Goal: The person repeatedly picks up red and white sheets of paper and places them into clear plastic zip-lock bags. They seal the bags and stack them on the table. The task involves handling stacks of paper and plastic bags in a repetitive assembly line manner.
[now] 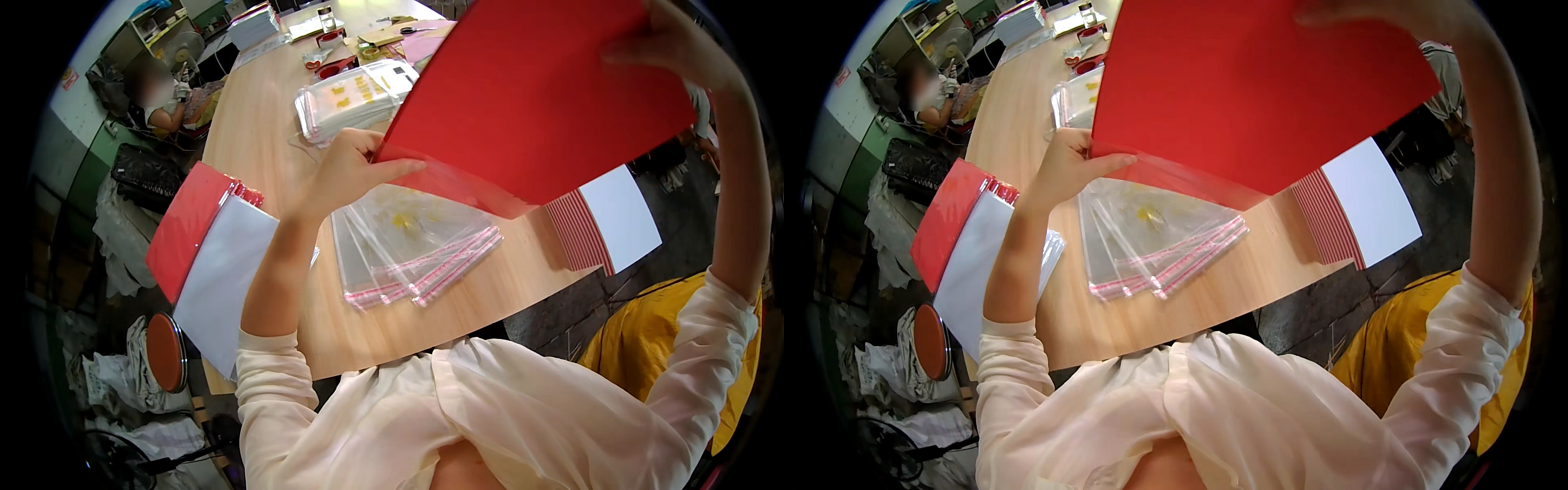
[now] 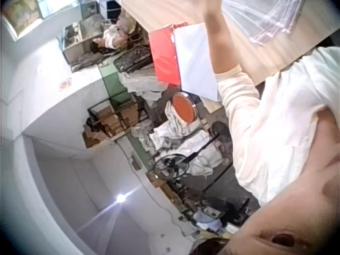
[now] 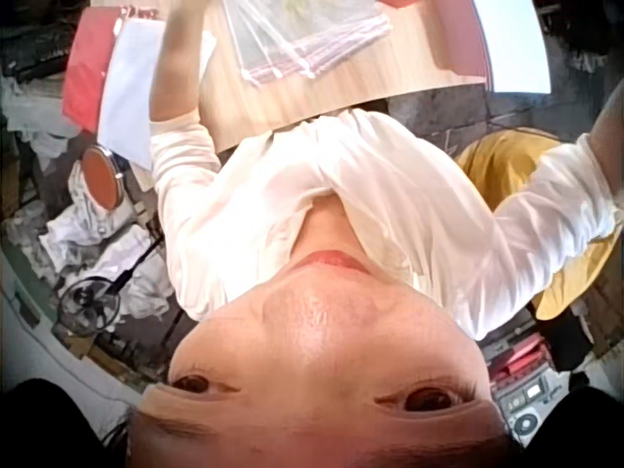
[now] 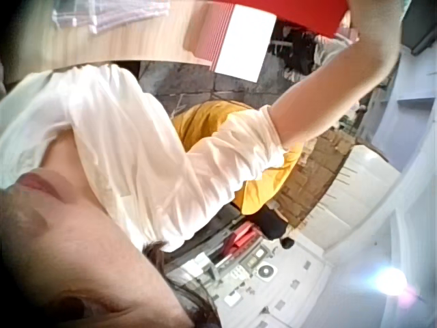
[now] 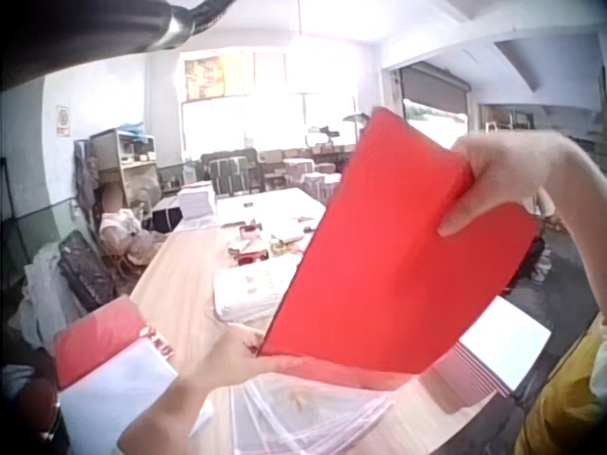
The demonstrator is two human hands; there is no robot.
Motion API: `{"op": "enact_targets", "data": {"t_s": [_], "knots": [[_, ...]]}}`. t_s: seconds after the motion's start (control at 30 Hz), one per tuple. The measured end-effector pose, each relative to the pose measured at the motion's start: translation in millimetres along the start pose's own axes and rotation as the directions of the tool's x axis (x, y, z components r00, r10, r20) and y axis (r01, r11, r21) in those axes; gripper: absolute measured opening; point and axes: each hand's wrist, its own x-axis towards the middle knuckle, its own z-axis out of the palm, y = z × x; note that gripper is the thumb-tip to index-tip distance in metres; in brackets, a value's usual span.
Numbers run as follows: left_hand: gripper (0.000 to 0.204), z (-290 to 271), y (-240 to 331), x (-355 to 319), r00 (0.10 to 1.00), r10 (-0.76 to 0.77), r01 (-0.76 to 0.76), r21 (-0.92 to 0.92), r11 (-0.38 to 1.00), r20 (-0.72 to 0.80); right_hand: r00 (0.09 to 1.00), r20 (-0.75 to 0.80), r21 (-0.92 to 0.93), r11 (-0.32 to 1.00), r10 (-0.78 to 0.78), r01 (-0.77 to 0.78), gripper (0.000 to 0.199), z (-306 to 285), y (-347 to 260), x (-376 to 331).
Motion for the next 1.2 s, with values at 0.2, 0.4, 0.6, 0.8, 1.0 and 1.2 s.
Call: {"op": "enact_targets", "data": {"t_s": [0.2, 0.4, 0.6, 0.8, 1.0, 1.2], "knots": [[0.023, -11, 21, -5, 0.988, 0.014, -0.025, -0.069, 0.997, -0.156, 0.982, -0.144, -0.028, 0.993, -0.119, 0.116, 0.027, -30, -57, 5], [0.031, 3, 40, 1, 0.976, 0.062, -0.068, -0.025, 0.997, -0.209, 0.926, -0.377, -0.252, 0.966, -0.038, -0.063, 0.035, -22, -99, 13], [0.027, 18, 23, -2, 0.921, 0.066, -0.1, -0.07, 0.993, -0.384, 0.852, -0.476, -0.362, 0.931, -0.218, 0.036, 0.054, -22, -90, -20], [0.017, 16, 0, -12, 0.851, 0.093, -0.223, -0.195, 0.955, -0.517, 0.466, -0.866, 0.361, 0.416, -0.182, 0.834, 0.11, 137, 66, 16], [0.015, 8, -6, -14, 0.864, 0.086, -0.216, -0.209, 0.954, -0.496, 0.837, -0.538, 0.817, 0.306, 0.097, 0.489, 0.098, 238, 20, 16], [0.017, 0, -1, -17, 0.872, 0.075, -0.169, -0.154, 0.974, -0.483, 0.86, -0.505, 0.83, 0.317, 0.075, 0.46, 0.083, 230, 19, 26]]}}
